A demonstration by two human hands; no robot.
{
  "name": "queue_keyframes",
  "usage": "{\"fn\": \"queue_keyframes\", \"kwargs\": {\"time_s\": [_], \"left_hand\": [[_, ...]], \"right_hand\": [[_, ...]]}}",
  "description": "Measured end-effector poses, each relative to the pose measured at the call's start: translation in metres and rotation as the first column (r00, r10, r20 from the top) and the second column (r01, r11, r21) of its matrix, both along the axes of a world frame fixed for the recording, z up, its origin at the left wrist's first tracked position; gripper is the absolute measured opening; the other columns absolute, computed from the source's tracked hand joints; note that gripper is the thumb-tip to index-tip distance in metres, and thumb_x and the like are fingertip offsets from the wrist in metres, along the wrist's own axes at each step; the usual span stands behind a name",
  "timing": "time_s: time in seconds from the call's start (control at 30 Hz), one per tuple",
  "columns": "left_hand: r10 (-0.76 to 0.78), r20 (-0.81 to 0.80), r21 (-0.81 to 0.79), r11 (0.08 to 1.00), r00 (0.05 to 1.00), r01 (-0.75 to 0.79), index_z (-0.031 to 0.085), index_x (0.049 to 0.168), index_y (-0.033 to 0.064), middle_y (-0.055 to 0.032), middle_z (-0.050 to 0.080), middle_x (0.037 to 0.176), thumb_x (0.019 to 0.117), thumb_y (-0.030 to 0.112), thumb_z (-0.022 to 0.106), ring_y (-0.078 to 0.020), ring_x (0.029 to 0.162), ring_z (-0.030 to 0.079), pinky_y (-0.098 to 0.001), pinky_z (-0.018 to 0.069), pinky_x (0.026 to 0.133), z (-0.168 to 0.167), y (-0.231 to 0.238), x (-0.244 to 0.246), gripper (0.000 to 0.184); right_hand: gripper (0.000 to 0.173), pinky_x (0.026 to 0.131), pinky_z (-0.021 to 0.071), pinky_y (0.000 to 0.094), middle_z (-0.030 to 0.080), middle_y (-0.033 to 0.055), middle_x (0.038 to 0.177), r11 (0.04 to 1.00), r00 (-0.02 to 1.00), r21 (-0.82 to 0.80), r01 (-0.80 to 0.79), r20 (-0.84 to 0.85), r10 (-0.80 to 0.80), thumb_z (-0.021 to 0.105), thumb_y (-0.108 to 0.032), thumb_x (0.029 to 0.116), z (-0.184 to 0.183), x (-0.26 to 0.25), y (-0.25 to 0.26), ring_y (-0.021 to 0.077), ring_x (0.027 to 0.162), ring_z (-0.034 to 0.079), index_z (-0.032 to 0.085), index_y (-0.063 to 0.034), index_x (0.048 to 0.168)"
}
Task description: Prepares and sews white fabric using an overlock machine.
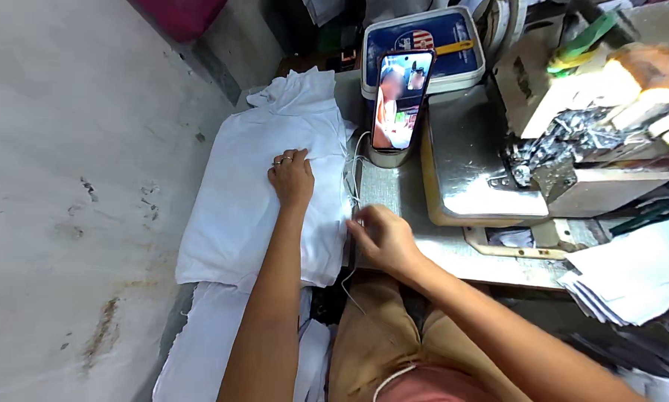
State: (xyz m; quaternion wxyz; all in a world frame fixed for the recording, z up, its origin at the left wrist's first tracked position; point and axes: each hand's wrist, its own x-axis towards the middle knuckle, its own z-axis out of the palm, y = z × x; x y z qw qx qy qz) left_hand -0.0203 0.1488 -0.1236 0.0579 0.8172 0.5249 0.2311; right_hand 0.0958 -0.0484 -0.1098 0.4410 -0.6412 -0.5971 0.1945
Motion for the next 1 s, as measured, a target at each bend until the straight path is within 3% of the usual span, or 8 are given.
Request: {"fn": "queue_keyframes", "kwargs": {"time_s": [0.2,0.33,0.43,0.57,0.67,0.73,0.87,1.0], "left_hand": [[-0.021,-0.012,0.015,1.000,1.000,0.021,0.066,0.130,-0.0015,-0.0291,0.063,0.130,0.1054,0.005,0.046,-0.0474,0.126,0.057,-0.0618,0.0429,0.106,0.043,0.007,-0.042,0.033],[-0.073,0.110,0.196,0.979,0.991,0.051,0.065,0.122,-0.0106,-0.0343,0.057,0.132,0.1038,0.006,0.047,-0.0447,0.125,0.056,-0.0556,0.0448,0.105,0.062,0.012,-0.145,0.030],[-0.164,0.576,0.176,0.982,0.801,0.074,0.048,0.128,-0.0102,-0.0115,0.056,0.142,0.1052,0.009,0.042,-0.0127,0.130,0.056,-0.0340,0.0446,0.111,0.072,0.013,-0.178,0.030],[-0.435,0.598,0.449,0.878,0.673,0.168,0.046,0.118,0.0039,0.0124,0.061,0.098,0.1062,0.011,0.041,0.0031,0.088,0.062,-0.0248,0.0545,0.086,0.121,0.011,-0.123,0.014],[-0.602,0.338,0.528,0.758,0.724,0.383,0.051,0.116,-0.0144,-0.0041,0.060,0.109,0.1050,0.008,0.044,0.0059,0.095,0.055,-0.0160,0.0465,0.087,0.149,-0.006,-0.050,0.026],[-0.650,0.206,0.416,0.735,0.732,0.536,0.058,0.114,-0.0156,-0.0185,0.066,0.110,0.1029,0.006,0.049,-0.0057,0.100,0.062,-0.0225,0.0491,0.091,0.154,-0.029,0.008,0.026],[-0.682,0.020,-0.091,0.727,0.731,0.680,0.069,0.114,-0.0007,-0.0241,0.071,0.105,0.1009,0.017,0.062,-0.0425,0.101,0.069,-0.0645,0.0506,0.088,0.126,-0.063,0.111,0.023],[-0.684,-0.073,-0.308,0.708,0.726,0.636,0.067,0.108,0.0018,-0.0203,0.068,0.090,0.0997,0.024,0.066,-0.0393,0.090,0.066,-0.0601,0.0493,0.081,0.097,-0.083,0.155,0.024]], "right_hand": [[0.044,0.076,0.0550,0.0573,0.047,0.0303,0.144,0.968,0.926,-0.242,0.072,0.377,0.025,0.052,-0.010,0.1023,0.011,-0.019,0.129,0.0477,0.109,0.063,0.049,0.0004,0.145],[0.035,0.081,0.0534,0.0624,0.065,0.0293,0.122,0.988,0.963,-0.146,-0.054,0.256,0.090,0.057,0.001,0.0951,0.008,-0.023,0.141,0.0473,0.105,0.067,0.062,0.0044,0.130],[0.029,0.085,0.0547,0.0603,0.074,0.0203,0.108,0.967,0.971,0.091,-0.238,0.005,0.239,0.061,0.002,0.0922,0.024,-0.043,0.114,0.0378,0.101,0.071,0.072,-0.0001,0.120],[0.022,0.084,0.0554,0.0485,0.074,0.0206,0.096,0.909,0.867,0.239,-0.342,-0.292,0.403,0.056,-0.005,0.1018,0.053,-0.050,0.055,0.0288,0.092,0.072,0.073,0.0079,0.108],[0.022,0.078,0.0535,0.0227,0.070,0.0086,0.086,0.932,0.814,0.292,-0.213,-0.474,0.335,0.053,-0.005,0.1024,0.054,-0.019,0.004,0.0037,0.081,0.064,0.070,0.0084,0.099],[0.021,0.077,0.0552,0.0159,0.069,-0.0040,0.085,0.966,0.776,0.255,-0.042,-0.601,0.193,0.050,-0.006,0.1038,0.042,0.011,-0.032,-0.0060,0.080,0.064,0.068,0.0021,0.100],[0.022,0.074,0.0586,0.0190,0.070,-0.0100,0.084,0.954,0.618,0.024,0.299,-0.767,-0.174,0.043,-0.006,0.1072,0.003,0.052,-0.098,-0.0019,0.077,0.067,0.065,-0.0078,0.102],[0.022,0.064,0.0552,0.0138,0.070,-0.0121,0.082,0.913,0.551,-0.042,0.405,-0.786,-0.280,0.043,-0.006,0.1072,-0.012,0.061,-0.127,-0.0047,0.070,0.065,0.063,-0.0098,0.102]]}}
